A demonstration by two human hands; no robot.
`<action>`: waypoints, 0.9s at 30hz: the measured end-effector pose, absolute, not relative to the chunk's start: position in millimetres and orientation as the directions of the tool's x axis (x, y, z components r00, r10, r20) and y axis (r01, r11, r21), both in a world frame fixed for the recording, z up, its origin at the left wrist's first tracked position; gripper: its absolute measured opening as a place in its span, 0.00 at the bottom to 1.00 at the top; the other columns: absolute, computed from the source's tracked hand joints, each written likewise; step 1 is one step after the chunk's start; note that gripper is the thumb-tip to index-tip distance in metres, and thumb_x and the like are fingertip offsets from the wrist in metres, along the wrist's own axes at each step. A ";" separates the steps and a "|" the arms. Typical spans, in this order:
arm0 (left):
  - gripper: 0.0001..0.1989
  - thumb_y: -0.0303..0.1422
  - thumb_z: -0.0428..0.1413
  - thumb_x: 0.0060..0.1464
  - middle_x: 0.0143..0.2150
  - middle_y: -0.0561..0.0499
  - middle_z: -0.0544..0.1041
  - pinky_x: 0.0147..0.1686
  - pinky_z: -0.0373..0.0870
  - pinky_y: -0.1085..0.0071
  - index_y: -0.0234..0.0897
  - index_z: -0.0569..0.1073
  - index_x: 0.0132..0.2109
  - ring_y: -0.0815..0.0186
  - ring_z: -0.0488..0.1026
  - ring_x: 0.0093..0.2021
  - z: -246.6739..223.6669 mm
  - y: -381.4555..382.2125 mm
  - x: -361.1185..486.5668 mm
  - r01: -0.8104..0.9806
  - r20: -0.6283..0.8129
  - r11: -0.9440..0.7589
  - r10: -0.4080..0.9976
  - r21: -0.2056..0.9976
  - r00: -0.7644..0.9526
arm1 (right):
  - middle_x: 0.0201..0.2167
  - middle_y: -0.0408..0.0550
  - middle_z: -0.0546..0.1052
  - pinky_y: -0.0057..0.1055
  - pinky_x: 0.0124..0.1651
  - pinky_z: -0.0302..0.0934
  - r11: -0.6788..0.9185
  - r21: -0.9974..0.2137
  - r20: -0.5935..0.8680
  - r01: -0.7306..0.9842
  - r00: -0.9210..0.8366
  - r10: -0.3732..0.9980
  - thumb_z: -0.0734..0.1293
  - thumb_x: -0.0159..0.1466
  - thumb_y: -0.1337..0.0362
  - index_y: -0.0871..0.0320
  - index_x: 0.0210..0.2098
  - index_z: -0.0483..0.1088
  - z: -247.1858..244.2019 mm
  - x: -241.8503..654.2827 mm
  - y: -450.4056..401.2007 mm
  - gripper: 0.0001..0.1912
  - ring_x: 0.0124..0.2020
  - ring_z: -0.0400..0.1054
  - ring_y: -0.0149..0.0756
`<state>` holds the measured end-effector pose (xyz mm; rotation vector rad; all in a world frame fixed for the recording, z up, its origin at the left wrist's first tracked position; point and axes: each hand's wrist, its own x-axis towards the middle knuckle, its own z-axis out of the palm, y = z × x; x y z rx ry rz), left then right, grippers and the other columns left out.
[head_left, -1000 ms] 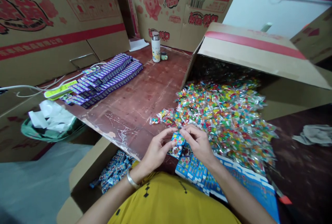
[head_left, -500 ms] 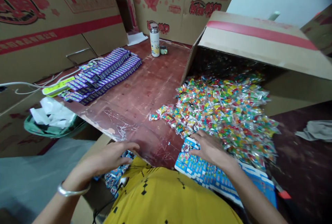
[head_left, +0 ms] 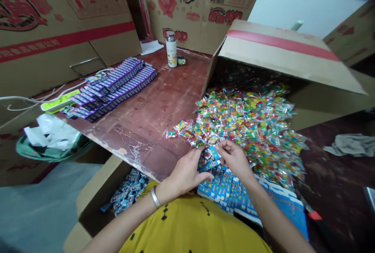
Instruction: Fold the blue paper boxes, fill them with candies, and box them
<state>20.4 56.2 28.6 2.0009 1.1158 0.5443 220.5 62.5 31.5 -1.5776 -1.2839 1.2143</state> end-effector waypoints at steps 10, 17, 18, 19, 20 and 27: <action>0.27 0.39 0.59 0.54 0.53 0.44 0.74 0.55 0.63 0.60 0.35 0.67 0.59 0.54 0.69 0.53 49.9 79.4 8.9 -0.040 -0.115 0.175 0.787 0.984 0.606 | 0.27 0.42 0.71 0.28 0.27 0.62 -0.024 -0.991 -0.047 0.130 -0.180 0.983 0.63 0.65 0.56 0.53 0.55 0.66 44.3 195.6 48.0 0.20 0.24 0.65 0.31; 0.22 0.39 0.63 0.49 0.39 0.47 0.78 0.44 0.66 0.68 0.32 0.76 0.49 0.61 0.73 0.40 43.6 75.7 -3.1 -0.139 -0.230 0.483 0.626 0.864 0.745 | 0.24 0.40 0.73 0.26 0.27 0.60 -0.036 -0.976 -0.112 0.213 -0.357 0.927 0.70 0.60 0.59 0.55 0.35 0.66 62.3 198.9 51.7 0.09 0.25 0.69 0.31; 0.20 0.40 0.63 0.49 0.37 0.47 0.78 0.42 0.66 0.68 0.31 0.77 0.47 0.61 0.73 0.39 41.5 74.9 -3.5 -0.128 -0.250 0.502 0.616 0.855 0.747 | 0.23 0.39 0.72 0.26 0.26 0.60 -0.074 -0.974 -0.153 0.215 -0.376 0.914 0.70 0.59 0.59 0.55 0.32 0.65 64.6 200.5 53.3 0.10 0.24 0.69 0.32; 0.19 0.40 0.61 0.51 0.35 0.47 0.78 0.41 0.67 0.68 0.30 0.77 0.45 0.62 0.73 0.37 39.3 74.4 -3.4 -0.131 -0.266 0.516 0.622 0.847 0.736 | 0.22 0.39 0.72 0.25 0.24 0.59 -0.109 -0.972 -0.180 0.206 -0.366 0.913 0.70 0.59 0.58 0.55 0.31 0.65 65.8 201.5 54.6 0.11 0.22 0.69 0.32; 0.18 0.40 0.60 0.52 0.34 0.47 0.78 0.40 0.67 0.68 0.30 0.78 0.44 0.62 0.73 0.36 37.1 74.2 -2.7 -0.144 -0.281 0.523 0.646 0.840 0.710 | 0.21 0.38 0.71 0.25 0.22 0.58 -0.133 -0.974 -0.187 0.183 -0.322 0.928 0.70 0.60 0.57 0.55 0.32 0.65 65.6 201.7 55.4 0.11 0.21 0.68 0.31; 0.12 0.36 0.61 0.51 0.38 0.48 0.76 0.41 0.67 0.71 0.32 0.77 0.41 0.65 0.71 0.39 27.8 70.3 15.2 -0.252 -0.227 0.319 0.915 0.913 0.334 | 0.31 0.45 0.75 0.29 0.34 0.64 -0.058 -0.992 -0.054 0.116 0.038 0.998 0.71 0.58 0.59 0.56 0.37 0.67 39.6 181.7 51.3 0.12 0.33 0.70 0.35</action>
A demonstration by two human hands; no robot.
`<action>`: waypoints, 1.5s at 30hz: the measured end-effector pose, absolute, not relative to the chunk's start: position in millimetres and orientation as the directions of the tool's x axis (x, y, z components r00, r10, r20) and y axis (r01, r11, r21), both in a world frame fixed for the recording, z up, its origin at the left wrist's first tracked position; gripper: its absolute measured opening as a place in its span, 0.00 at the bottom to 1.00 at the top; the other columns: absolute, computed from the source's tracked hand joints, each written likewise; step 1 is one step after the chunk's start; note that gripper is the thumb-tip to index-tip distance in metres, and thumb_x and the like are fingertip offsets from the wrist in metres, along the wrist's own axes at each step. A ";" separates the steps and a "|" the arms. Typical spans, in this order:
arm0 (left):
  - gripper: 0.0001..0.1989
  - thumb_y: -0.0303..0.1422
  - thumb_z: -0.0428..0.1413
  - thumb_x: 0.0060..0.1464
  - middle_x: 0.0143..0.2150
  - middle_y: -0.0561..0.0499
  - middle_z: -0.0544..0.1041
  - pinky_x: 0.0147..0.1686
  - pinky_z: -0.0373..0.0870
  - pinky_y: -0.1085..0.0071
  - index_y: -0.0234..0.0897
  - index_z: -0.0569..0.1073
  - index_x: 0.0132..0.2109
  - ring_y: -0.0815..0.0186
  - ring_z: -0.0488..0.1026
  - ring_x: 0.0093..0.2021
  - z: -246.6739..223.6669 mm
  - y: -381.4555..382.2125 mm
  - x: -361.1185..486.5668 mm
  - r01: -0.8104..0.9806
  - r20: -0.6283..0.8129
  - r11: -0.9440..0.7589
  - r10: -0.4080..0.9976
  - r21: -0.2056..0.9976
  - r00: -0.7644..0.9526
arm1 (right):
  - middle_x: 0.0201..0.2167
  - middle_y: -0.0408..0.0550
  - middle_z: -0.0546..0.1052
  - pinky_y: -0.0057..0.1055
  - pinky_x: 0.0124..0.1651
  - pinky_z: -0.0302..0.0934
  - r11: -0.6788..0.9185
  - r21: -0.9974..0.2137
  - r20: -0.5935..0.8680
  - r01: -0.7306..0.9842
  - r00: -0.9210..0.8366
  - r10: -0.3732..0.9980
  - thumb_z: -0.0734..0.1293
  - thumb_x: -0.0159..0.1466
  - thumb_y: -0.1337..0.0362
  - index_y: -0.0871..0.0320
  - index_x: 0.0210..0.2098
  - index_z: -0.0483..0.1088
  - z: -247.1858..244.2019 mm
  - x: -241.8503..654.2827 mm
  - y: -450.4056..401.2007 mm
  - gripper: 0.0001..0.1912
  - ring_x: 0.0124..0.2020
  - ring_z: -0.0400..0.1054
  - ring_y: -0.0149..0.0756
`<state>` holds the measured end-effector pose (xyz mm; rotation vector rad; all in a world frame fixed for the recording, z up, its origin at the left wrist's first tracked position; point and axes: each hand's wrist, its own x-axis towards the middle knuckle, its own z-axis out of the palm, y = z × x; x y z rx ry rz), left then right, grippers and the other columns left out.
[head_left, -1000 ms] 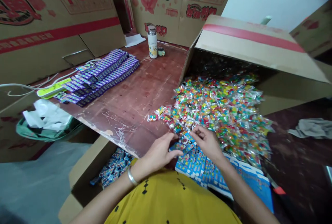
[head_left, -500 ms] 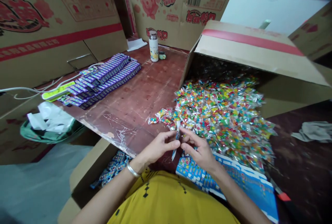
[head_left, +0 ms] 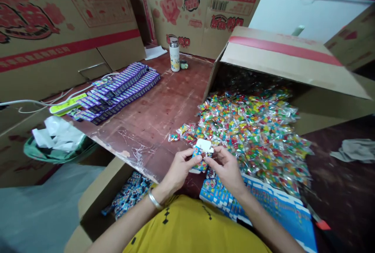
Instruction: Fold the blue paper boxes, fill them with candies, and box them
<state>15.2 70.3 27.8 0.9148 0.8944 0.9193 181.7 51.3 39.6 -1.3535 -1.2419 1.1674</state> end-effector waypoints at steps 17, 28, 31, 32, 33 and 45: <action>0.15 0.30 0.60 0.52 0.42 0.49 0.73 0.43 0.67 0.70 0.36 0.71 0.47 0.64 0.70 0.41 41.3 69.1 7.9 -0.122 -0.100 0.173 0.886 0.977 0.453 | 0.34 0.47 0.73 0.32 0.39 0.62 0.092 -0.962 0.129 0.257 0.130 0.983 0.66 0.63 0.60 0.56 0.28 0.69 34.2 171.8 49.4 0.09 0.36 0.68 0.37; 0.14 0.28 0.60 0.51 0.40 0.52 0.68 0.37 0.67 0.75 0.38 0.65 0.43 0.68 0.69 0.39 42.7 66.3 6.6 -0.126 -0.085 0.132 0.942 0.983 0.324 | 0.30 0.45 0.73 0.31 0.38 0.64 0.009 -1.000 0.008 0.024 -0.006 1.000 0.71 0.57 0.57 0.56 0.29 0.68 43.3 173.7 63.5 0.11 0.33 0.68 0.36; 0.13 0.29 0.59 0.52 0.42 0.50 0.70 0.40 0.68 0.72 0.38 0.65 0.44 0.66 0.70 0.41 45.4 65.7 1.6 -0.057 -0.085 0.112 0.933 0.992 0.351 | 0.30 0.46 0.75 0.31 0.36 0.64 -0.113 -0.993 -0.115 0.042 -0.060 0.992 0.73 0.54 0.56 0.57 0.31 0.71 45.6 178.3 67.6 0.13 0.32 0.69 0.36; 0.14 0.29 0.58 0.52 0.42 0.50 0.71 0.41 0.68 0.72 0.38 0.65 0.45 0.65 0.70 0.42 46.1 65.6 0.2 -0.047 -0.088 0.113 0.925 0.993 0.369 | 0.29 0.46 0.75 0.31 0.36 0.63 -0.132 -0.990 -0.135 0.050 -0.073 0.988 0.73 0.54 0.55 0.58 0.30 0.72 46.1 180.1 69.0 0.13 0.31 0.68 0.36; 0.14 0.28 0.58 0.52 0.42 0.50 0.71 0.41 0.69 0.72 0.38 0.65 0.46 0.65 0.70 0.42 46.5 65.5 -1.0 -0.041 -0.090 0.114 0.918 0.993 0.386 | 0.28 0.46 0.75 0.31 0.36 0.63 -0.140 -0.989 -0.144 0.057 -0.083 0.986 0.73 0.55 0.55 0.58 0.29 0.72 46.4 181.8 70.5 0.13 0.31 0.68 0.36; 0.15 0.31 0.57 0.53 0.43 0.47 0.77 0.44 0.70 0.66 0.37 0.73 0.50 0.62 0.73 0.42 38.8 62.2 -3.7 -0.016 -0.139 0.156 0.916 0.988 0.376 | 0.36 0.49 0.75 0.36 0.43 0.62 0.175 -0.941 0.141 0.289 -0.135 0.981 0.63 0.66 0.60 0.55 0.28 0.73 55.0 179.5 58.4 0.12 0.39 0.69 0.40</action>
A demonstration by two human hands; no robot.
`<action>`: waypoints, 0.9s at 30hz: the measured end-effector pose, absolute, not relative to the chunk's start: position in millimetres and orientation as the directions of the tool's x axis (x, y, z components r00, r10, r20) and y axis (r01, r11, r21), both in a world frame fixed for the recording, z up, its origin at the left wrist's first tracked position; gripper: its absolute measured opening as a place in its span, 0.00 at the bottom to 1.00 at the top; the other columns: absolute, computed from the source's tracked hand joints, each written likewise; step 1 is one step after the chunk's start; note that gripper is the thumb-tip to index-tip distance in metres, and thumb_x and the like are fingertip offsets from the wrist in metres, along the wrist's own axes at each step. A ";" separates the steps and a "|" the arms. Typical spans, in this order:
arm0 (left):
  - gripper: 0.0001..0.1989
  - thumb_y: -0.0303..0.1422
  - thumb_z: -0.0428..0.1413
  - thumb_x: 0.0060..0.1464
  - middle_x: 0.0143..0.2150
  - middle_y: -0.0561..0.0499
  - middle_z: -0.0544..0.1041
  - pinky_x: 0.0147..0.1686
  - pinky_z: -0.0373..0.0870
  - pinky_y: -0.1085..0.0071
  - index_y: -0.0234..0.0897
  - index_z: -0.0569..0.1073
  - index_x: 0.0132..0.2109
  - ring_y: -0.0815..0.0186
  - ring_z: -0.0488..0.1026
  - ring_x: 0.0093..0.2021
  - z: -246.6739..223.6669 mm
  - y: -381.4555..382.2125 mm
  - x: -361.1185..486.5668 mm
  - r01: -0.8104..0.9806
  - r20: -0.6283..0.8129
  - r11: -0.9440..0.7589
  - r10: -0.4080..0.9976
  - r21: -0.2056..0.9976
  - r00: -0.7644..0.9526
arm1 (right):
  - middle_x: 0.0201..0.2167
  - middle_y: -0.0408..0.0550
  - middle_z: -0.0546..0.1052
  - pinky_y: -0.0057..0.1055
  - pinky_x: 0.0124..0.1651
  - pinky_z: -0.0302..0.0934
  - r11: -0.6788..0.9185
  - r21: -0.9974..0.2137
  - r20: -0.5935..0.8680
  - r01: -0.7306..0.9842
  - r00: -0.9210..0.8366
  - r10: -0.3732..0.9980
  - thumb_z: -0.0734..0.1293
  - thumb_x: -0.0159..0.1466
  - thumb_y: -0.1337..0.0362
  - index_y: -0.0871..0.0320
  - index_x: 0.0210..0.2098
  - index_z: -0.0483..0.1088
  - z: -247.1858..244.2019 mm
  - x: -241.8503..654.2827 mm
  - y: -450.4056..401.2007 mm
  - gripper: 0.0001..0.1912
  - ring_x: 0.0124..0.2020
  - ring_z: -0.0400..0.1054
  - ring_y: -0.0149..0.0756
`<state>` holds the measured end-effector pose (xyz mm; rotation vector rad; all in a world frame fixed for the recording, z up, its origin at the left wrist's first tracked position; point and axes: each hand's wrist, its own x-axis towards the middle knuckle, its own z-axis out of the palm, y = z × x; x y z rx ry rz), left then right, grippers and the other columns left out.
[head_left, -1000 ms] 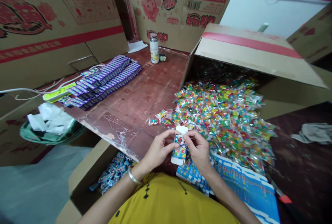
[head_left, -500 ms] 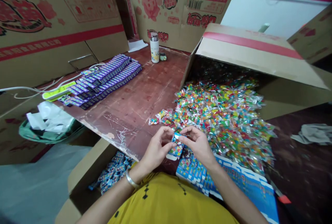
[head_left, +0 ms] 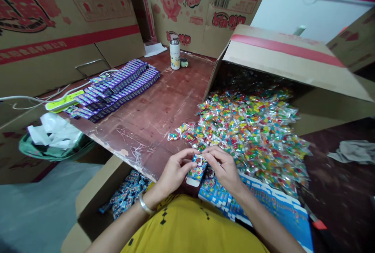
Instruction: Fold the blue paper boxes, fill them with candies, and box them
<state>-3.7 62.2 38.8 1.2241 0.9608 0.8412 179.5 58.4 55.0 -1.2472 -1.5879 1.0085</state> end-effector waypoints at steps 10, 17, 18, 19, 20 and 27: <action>0.20 0.34 0.66 0.42 0.34 0.56 0.72 0.24 0.69 0.78 0.37 0.66 0.40 0.73 0.71 0.27 33.2 98.2 -54.8 -0.136 -0.214 0.202 0.973 0.970 -0.080 | 0.31 0.44 0.76 0.30 0.28 0.54 0.072 -0.568 0.000 0.820 -0.088 0.996 0.68 0.60 0.56 0.51 0.33 0.73 24.4 242.1 84.7 0.06 0.26 0.67 0.35; 0.23 0.34 0.61 0.49 0.45 0.48 0.74 0.42 0.74 0.61 0.37 0.67 0.52 0.64 0.76 0.37 29.8 92.1 -53.6 -0.120 -0.305 0.319 0.945 0.940 0.121 | 0.26 0.42 0.76 0.28 0.27 0.55 0.045 -0.558 0.011 0.829 -0.047 0.999 0.70 0.57 0.62 0.52 0.35 0.70 0.1 218.6 83.2 0.07 0.27 0.70 0.36; 0.21 0.35 0.60 0.50 0.45 0.48 0.75 0.44 0.72 0.61 0.36 0.69 0.51 0.62 0.75 0.40 28.1 91.0 -51.7 -0.051 -0.281 0.291 0.948 0.955 0.147 | 0.26 0.42 0.76 0.28 0.28 0.57 0.031 -0.624 0.006 0.781 -0.035 0.999 0.69 0.58 0.62 0.52 0.34 0.71 2.3 219.1 84.7 0.04 0.27 0.70 0.36; 0.18 0.35 0.59 0.51 0.46 0.47 0.75 0.47 0.71 0.62 0.35 0.71 0.50 0.60 0.74 0.43 26.2 90.0 -49.8 0.026 -0.249 0.248 0.953 0.968 0.171 | 0.25 0.42 0.76 0.29 0.28 0.59 0.008 -0.693 -0.003 0.721 -0.014 1.000 0.68 0.59 0.61 0.53 0.33 0.71 6.0 220.7 86.4 0.04 0.26 0.70 0.36; 0.17 0.35 0.58 0.52 0.47 0.47 0.76 0.49 0.69 0.62 0.35 0.72 0.49 0.59 0.73 0.46 24.2 89.0 -48.2 0.101 -0.216 0.199 0.956 0.975 0.199 | 0.25 0.43 0.76 0.29 0.29 0.60 -0.015 -0.758 -0.008 0.652 0.013 1.000 0.67 0.59 0.59 0.54 0.31 0.72 11.3 223.0 88.2 0.05 0.26 0.70 0.35; 0.15 0.33 0.55 0.54 0.48 0.48 0.78 0.50 0.66 0.64 0.39 0.74 0.50 0.56 0.73 0.48 17.8 79.4 -31.6 0.328 -0.170 0.037 0.907 0.944 0.386 | 0.28 0.47 0.77 0.31 0.30 0.62 -0.024 -0.951 -0.017 0.309 0.027 1.000 0.69 0.59 0.57 0.57 0.34 0.73 69.7 227.3 88.9 0.10 0.29 0.70 0.37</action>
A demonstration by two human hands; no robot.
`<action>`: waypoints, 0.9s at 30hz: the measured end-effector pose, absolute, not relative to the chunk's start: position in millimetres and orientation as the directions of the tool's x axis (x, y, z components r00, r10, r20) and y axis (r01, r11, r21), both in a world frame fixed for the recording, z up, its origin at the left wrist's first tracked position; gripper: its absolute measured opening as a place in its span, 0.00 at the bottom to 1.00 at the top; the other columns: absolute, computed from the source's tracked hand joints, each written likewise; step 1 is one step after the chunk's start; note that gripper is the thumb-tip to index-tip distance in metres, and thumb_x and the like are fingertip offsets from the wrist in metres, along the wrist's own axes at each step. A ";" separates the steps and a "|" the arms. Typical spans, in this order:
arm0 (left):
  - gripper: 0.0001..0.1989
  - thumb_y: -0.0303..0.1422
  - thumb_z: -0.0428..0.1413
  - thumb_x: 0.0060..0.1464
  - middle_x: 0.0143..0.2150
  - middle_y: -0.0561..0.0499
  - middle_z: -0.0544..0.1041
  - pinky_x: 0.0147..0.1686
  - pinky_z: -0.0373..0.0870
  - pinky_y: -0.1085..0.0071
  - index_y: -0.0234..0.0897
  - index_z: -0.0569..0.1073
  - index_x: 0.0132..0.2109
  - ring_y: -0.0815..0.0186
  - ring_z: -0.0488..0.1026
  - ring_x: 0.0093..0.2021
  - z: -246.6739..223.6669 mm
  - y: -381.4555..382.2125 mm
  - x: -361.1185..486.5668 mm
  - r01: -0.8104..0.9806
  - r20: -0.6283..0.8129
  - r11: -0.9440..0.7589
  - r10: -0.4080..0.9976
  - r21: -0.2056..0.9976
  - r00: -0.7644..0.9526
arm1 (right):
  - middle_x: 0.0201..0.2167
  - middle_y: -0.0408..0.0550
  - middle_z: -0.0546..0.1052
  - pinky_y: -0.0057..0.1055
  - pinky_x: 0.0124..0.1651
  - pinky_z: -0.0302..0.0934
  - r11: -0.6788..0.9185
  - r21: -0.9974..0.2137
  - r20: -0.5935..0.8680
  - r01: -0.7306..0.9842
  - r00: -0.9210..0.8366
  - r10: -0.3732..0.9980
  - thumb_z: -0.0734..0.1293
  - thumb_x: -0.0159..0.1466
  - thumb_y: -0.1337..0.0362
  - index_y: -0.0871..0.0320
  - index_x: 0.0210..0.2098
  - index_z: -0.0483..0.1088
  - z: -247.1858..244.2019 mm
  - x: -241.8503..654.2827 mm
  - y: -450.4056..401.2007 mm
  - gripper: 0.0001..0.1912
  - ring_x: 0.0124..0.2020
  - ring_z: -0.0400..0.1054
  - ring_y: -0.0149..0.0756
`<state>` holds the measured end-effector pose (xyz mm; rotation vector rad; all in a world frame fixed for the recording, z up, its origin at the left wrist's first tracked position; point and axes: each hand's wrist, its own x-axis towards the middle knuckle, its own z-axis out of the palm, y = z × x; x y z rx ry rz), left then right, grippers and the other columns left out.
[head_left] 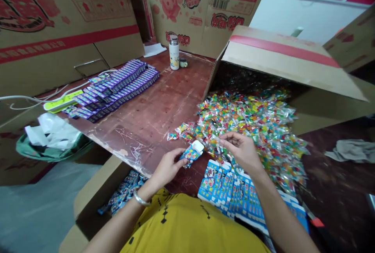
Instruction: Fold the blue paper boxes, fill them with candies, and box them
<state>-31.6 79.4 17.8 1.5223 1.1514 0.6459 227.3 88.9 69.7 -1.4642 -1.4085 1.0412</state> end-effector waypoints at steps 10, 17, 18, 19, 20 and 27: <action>0.15 0.33 0.56 0.55 0.48 0.46 0.77 0.50 0.66 0.64 0.35 0.73 0.49 0.57 0.72 0.47 28.0 76.7 -20.0 0.181 -0.128 0.049 0.882 0.982 0.453 | 0.30 0.47 0.78 0.30 0.31 0.64 0.039 -0.931 0.009 0.362 -0.084 0.996 0.67 0.62 0.61 0.57 0.36 0.73 79.4 203.6 85.1 0.06 0.30 0.72 0.37; 0.29 0.31 0.59 0.53 0.47 0.46 0.74 0.46 0.70 0.64 0.40 0.61 0.61 0.60 0.71 0.46 29.1 70.2 -1.1 -0.023 -0.099 0.116 0.923 0.993 0.372 | 0.35 0.46 0.79 0.32 0.40 0.64 0.312 -0.658 0.234 0.686 -0.207 0.950 0.63 0.66 0.62 0.53 0.42 0.74 70.1 190.8 77.4 0.08 0.34 0.73 0.38; 0.31 0.30 0.59 0.53 0.48 0.46 0.73 0.46 0.70 0.65 0.42 0.60 0.63 0.60 0.71 0.46 31.3 68.6 1.8 -0.038 -0.086 0.106 0.934 0.994 0.346 | 0.37 0.46 0.79 0.33 0.43 0.64 0.342 -0.642 0.253 0.686 -0.232 0.939 0.62 0.67 0.63 0.52 0.44 0.73 71.3 189.8 75.8 0.10 0.36 0.73 0.38; 0.32 0.30 0.59 0.53 0.48 0.46 0.72 0.45 0.71 0.66 0.43 0.59 0.63 0.61 0.70 0.46 33.8 67.0 4.0 -0.049 -0.077 0.098 0.940 0.994 0.332 | 0.38 0.47 0.79 0.32 0.43 0.64 0.352 -0.646 0.257 0.677 -0.241 0.936 0.61 0.68 0.63 0.52 0.46 0.72 73.0 189.5 74.4 0.11 0.37 0.74 0.38; 0.32 0.30 0.58 0.53 0.49 0.46 0.72 0.44 0.71 0.66 0.44 0.59 0.63 0.61 0.70 0.46 36.3 65.5 5.6 -0.064 -0.071 0.098 0.941 0.993 0.330 | 0.39 0.47 0.79 0.32 0.43 0.64 0.342 -0.665 0.257 0.664 -0.226 0.940 0.60 0.68 0.63 0.53 0.47 0.71 74.6 189.8 73.1 0.11 0.37 0.73 0.37; 0.23 0.30 0.59 0.53 0.48 0.47 0.72 0.41 0.70 0.70 0.40 0.65 0.56 0.62 0.70 0.45 39.5 64.8 7.3 -0.210 -0.075 0.164 0.924 0.964 0.376 | 0.48 0.50 0.73 0.31 0.39 0.67 0.240 -0.840 0.269 0.487 -0.010 0.963 0.68 0.62 0.61 0.53 0.43 0.72 55.4 186.2 61.5 0.10 0.49 0.68 0.42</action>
